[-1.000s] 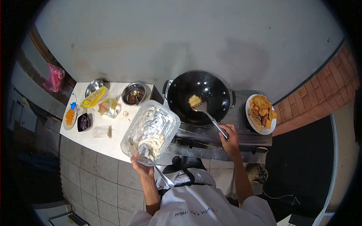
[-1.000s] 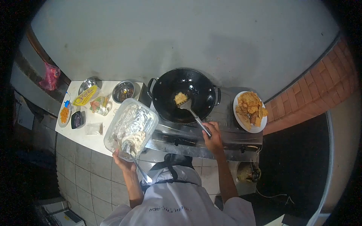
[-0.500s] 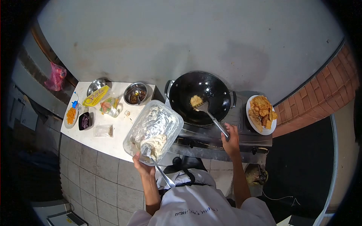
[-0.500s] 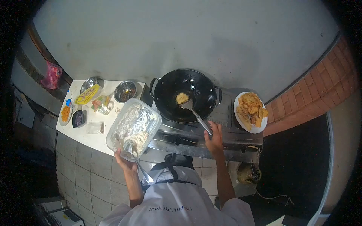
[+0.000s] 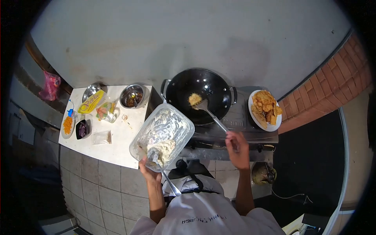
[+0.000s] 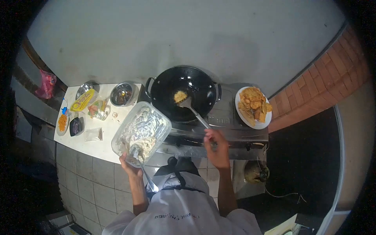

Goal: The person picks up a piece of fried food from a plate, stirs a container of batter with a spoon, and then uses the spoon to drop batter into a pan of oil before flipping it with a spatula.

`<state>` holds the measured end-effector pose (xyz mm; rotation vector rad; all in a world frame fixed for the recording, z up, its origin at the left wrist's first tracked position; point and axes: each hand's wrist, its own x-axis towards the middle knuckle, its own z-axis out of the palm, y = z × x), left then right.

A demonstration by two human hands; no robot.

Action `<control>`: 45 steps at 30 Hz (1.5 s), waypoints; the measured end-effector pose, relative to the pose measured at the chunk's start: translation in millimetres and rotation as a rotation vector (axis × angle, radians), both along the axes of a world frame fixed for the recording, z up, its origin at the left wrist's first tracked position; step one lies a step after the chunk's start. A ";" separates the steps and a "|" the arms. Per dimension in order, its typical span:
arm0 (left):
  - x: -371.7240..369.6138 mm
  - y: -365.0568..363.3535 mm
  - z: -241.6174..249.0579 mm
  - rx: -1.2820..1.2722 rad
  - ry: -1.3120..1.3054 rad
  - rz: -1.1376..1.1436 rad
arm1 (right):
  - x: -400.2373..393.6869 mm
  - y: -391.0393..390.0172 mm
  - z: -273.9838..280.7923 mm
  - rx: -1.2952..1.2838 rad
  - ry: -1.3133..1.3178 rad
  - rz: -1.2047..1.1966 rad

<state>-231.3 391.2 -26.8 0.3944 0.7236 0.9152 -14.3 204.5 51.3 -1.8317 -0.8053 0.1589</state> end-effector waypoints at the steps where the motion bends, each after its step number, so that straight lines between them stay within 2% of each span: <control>1: 3.0 -5.1 -3.0 -0.002 0.000 -0.002 | -3.5 -0.6 -1.4 0.052 -0.009 0.070; 2: 5.4 -7.6 -4.4 0.009 0.005 -0.016 | -6.2 -1.4 3.1 0.052 -0.010 0.073; 4: 10.5 -11.9 -3.1 0.023 0.012 -0.018 | -12.2 -3.0 14.6 -0.091 0.021 0.439; 5: 7.1 -8.9 0.7 0.017 -0.014 -0.030 | -23.7 4.5 19.7 -0.103 0.022 0.440; 7: 3.3 -8.0 4.9 -0.009 -0.052 -0.027 | -43.4 16.6 24.2 -0.245 0.154 0.592; 8: 11.6 -19.3 2.9 0.011 -0.041 -0.013 | -38.8 9.3 14.8 -0.224 0.157 0.609; 10: 12.4 -25.7 7.8 0.034 -0.004 0.002 | -44.9 12.2 9.1 -0.343 0.205 0.741; 15: 0.0 -51.2 21.0 0.083 0.068 0.055 | -55.9 10.3 -14.7 -0.422 0.298 0.958; 18: -21.5 -62.7 5.2 0.045 0.081 0.130 | -65.7 13.4 -33.9 -0.278 0.394 1.073; 20: -36.7 -72.5 -5.9 0.017 0.096 0.199 | -70.8 17.2 -45.9 -0.310 0.400 1.131; 22: -45.9 -72.7 -7.2 -0.016 0.092 0.245 | -73.3 22.4 -47.8 -0.313 0.283 1.128; 24: -48.0 -70.0 -5.6 -0.035 0.228 0.315 | -70.6 25.1 -49.8 -0.357 0.243 1.124; 26: -60.4 -53.7 -31.3 -0.028 0.212 0.323 | -75.7 28.3 -53.2 -0.419 0.180 1.095; 28: -72.3 -36.2 -57.8 -0.022 0.043 0.365 | -80.9 33.0 -56.8 -0.399 0.527 0.985; 29: -70.2 -31.3 -53.2 -0.012 0.076 0.341 | -76.7 35.7 -67.7 -0.357 0.483 0.971; 31: -78.7 -7.7 -97.2 -0.003 0.060 0.370 | -79.1 45.2 -74.2 -0.375 0.468 0.938; 34: -82.9 26.9 -100.2 -0.077 0.154 0.388 | -77.9 74.1 -89.7 -0.438 0.407 0.953; 36: -84.6 53.4 -95.5 -0.091 0.325 0.346 | -84.6 99.1 -100.9 -0.525 0.336 0.910; 38: -99.0 82.9 -131.7 -0.069 0.303 0.298 | -95.7 126.6 -98.4 -0.515 0.344 0.875; 40: -110.3 107.8 -156.6 -0.032 0.372 0.176 | -108.6 147.9 -106.9 -0.334 0.441 0.757; 42: -122.2 132.9 -180.0 0.015 0.400 0.098 | -119.7 164.4 -108.0 -0.334 0.417 0.700; 45: -128.1 163.9 -192.7 -0.019 0.350 -0.076 | -134.8 177.2 -96.9 -0.317 0.440 0.576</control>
